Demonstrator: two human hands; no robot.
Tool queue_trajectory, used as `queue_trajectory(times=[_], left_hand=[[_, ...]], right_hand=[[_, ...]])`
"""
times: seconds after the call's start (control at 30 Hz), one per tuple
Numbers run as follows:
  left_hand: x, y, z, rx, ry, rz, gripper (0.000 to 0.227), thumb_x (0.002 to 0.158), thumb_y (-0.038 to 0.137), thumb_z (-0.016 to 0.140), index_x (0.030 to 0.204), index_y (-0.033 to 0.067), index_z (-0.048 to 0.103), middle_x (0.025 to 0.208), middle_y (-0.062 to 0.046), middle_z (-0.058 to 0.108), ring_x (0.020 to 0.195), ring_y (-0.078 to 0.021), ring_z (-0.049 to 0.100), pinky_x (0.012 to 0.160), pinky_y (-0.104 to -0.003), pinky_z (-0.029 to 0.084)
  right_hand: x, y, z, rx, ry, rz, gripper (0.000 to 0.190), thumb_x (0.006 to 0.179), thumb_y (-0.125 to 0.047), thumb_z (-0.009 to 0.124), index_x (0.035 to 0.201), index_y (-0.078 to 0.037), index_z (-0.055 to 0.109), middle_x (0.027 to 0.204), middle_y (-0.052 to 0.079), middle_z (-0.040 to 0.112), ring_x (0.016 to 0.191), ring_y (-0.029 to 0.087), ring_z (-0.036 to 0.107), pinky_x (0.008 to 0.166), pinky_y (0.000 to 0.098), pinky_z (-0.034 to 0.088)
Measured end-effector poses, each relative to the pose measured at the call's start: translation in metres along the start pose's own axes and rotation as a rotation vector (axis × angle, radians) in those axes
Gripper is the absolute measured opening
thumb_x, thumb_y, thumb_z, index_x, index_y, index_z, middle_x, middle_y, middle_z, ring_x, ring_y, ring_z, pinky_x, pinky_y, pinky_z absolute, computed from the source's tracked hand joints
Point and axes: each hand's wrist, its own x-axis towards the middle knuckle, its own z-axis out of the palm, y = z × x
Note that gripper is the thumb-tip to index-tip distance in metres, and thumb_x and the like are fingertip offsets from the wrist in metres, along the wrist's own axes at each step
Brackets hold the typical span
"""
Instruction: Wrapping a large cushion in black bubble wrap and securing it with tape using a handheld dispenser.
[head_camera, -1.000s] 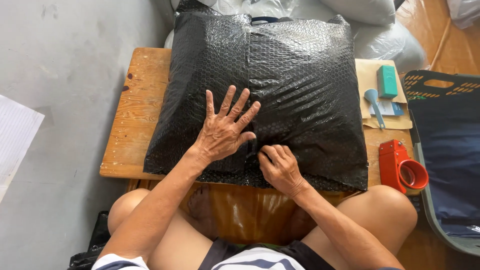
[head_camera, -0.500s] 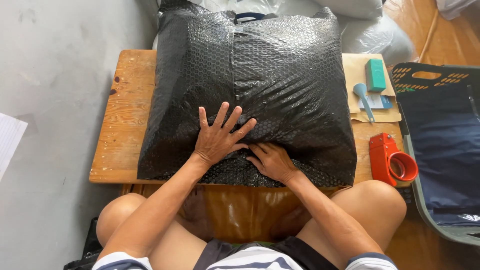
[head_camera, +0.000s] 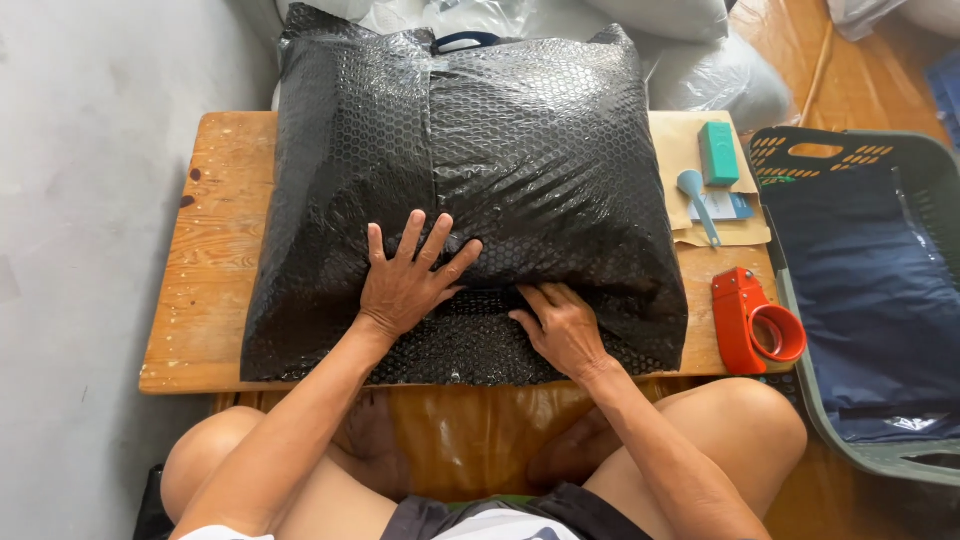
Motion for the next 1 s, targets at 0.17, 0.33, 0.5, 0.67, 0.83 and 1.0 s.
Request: queue_trajectory(times=[0.17,0.33,0.5,0.67,0.83,1.0], left_hand=[[0.0,0.002,-0.003,-0.018,0.003,-0.009,0.105,0.07,0.056,0.088,0.161,0.0381,0.038,0.166,-0.016,0.035,0.151,-0.0467,0.031,0.111,-0.081,0.013],[-0.003,0.008,-0.005,0.001,0.01,-0.022,0.096,0.077,0.055,0.083,0.16,0.0383,0.04,0.166,-0.016,0.036,0.151,-0.0463,0.031,0.112,-0.08,0.006],[-0.022,0.02,0.004,0.025,-0.066,-0.033,0.107,0.072,0.043,0.09,0.163,0.0333,0.035,0.167,-0.02,0.03,0.152,-0.0484,0.026,0.111,-0.082,0.004],[0.016,0.044,-0.032,-0.187,-0.064,0.029,0.09,0.079,0.044,0.079,0.158,0.0192,0.044,0.163,-0.022,0.039,0.148,-0.0451,0.037,0.106,-0.081,0.02],[0.066,0.107,-0.037,-0.691,0.086,0.164,0.037,0.103,0.02,0.056,0.139,0.015,0.063,0.141,-0.012,0.063,0.13,-0.0275,0.061,0.112,-0.05,0.044],[0.1,0.151,-0.014,-1.224,-0.389,-0.138,0.037,0.106,0.019,0.049,0.137,0.0032,0.06,0.113,-0.022,0.072,0.105,-0.0412,0.072,0.086,-0.052,0.059]], right_hand=[[-0.009,0.008,-0.03,-0.158,-0.108,0.128,0.029,0.09,-0.042,0.073,0.104,-0.017,0.074,0.081,0.005,0.072,0.078,0.025,0.074,0.071,0.0351,0.058],[-0.03,0.031,-0.014,-0.312,-0.095,0.152,0.036,0.086,-0.046,0.076,0.106,-0.016,0.076,0.085,0.007,0.074,0.082,0.029,0.073,0.075,0.0391,0.057],[-0.049,0.037,0.013,-0.27,-0.137,0.169,0.05,0.09,-0.049,0.072,0.123,-0.011,0.072,0.109,0.014,0.072,0.101,0.033,0.07,0.087,0.0421,0.055],[-0.045,0.016,0.011,-0.351,-0.172,0.105,0.057,0.097,-0.041,0.061,0.14,-0.005,0.058,0.141,0.027,0.054,0.13,0.045,0.051,0.109,0.0532,0.04],[-0.057,0.017,0.027,-0.336,-0.231,0.117,0.057,0.095,-0.03,0.055,0.141,0.004,0.054,0.14,0.028,0.052,0.137,0.045,0.044,0.12,0.0564,0.029],[-0.079,0.01,-0.017,-0.159,-0.198,0.239,0.055,0.068,-0.039,0.084,0.102,0.002,0.07,0.098,0.02,0.062,0.096,0.037,0.063,0.09,0.0464,0.051]])
